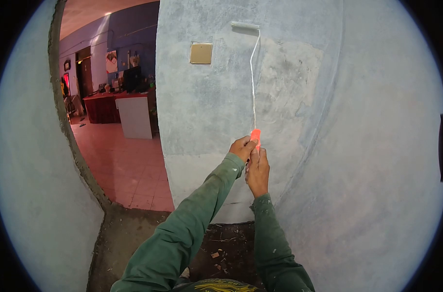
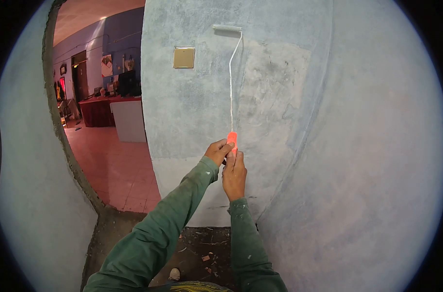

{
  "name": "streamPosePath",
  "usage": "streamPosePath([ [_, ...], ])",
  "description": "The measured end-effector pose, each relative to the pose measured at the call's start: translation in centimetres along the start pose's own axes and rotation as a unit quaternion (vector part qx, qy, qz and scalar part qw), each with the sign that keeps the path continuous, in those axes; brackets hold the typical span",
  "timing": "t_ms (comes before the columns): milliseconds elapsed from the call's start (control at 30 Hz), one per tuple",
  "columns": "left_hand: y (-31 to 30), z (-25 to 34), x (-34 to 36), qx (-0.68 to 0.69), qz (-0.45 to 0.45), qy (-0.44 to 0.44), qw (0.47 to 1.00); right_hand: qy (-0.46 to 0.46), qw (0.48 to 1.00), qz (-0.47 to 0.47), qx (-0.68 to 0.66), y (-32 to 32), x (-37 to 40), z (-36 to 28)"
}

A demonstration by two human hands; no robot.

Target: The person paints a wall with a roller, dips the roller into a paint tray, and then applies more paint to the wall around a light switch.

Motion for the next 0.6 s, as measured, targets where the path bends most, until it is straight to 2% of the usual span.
streamPosePath([
  [233,0.2,-3.5,2.4,0.026,0.009,-0.038,0.999,-0.046,0.998,0.006,0.037,0.4,0.7,4.6],
  [300,0.4,-5.0,3.9,0.02,0.01,-0.025,0.999,-0.05,0.996,0.028,0.075,0.3,1.8,6.0],
  [400,0.8,-7.7,6.9,0.037,0.004,-0.072,0.997,-0.001,0.997,0.025,0.078,0.1,3.7,9.0],
  [533,1.7,-12.2,10.6,0.053,-0.001,-0.12,0.991,0.002,0.992,0.028,0.119,-0.7,6.7,12.2],
  [600,2.3,-13.5,12.4,0.065,-0.004,-0.14,0.988,0.036,0.988,-0.009,0.152,-1.4,8.0,13.8],
])
Point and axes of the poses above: each hand's wrist, its own x-axis away from the middle knuckle, its own y-axis out of the palm, z = x × y, the point moved 1 cm from there along -x, towards the middle knuckle, and after that the axes turned 8 degrees about y, right-handed, at the moved point
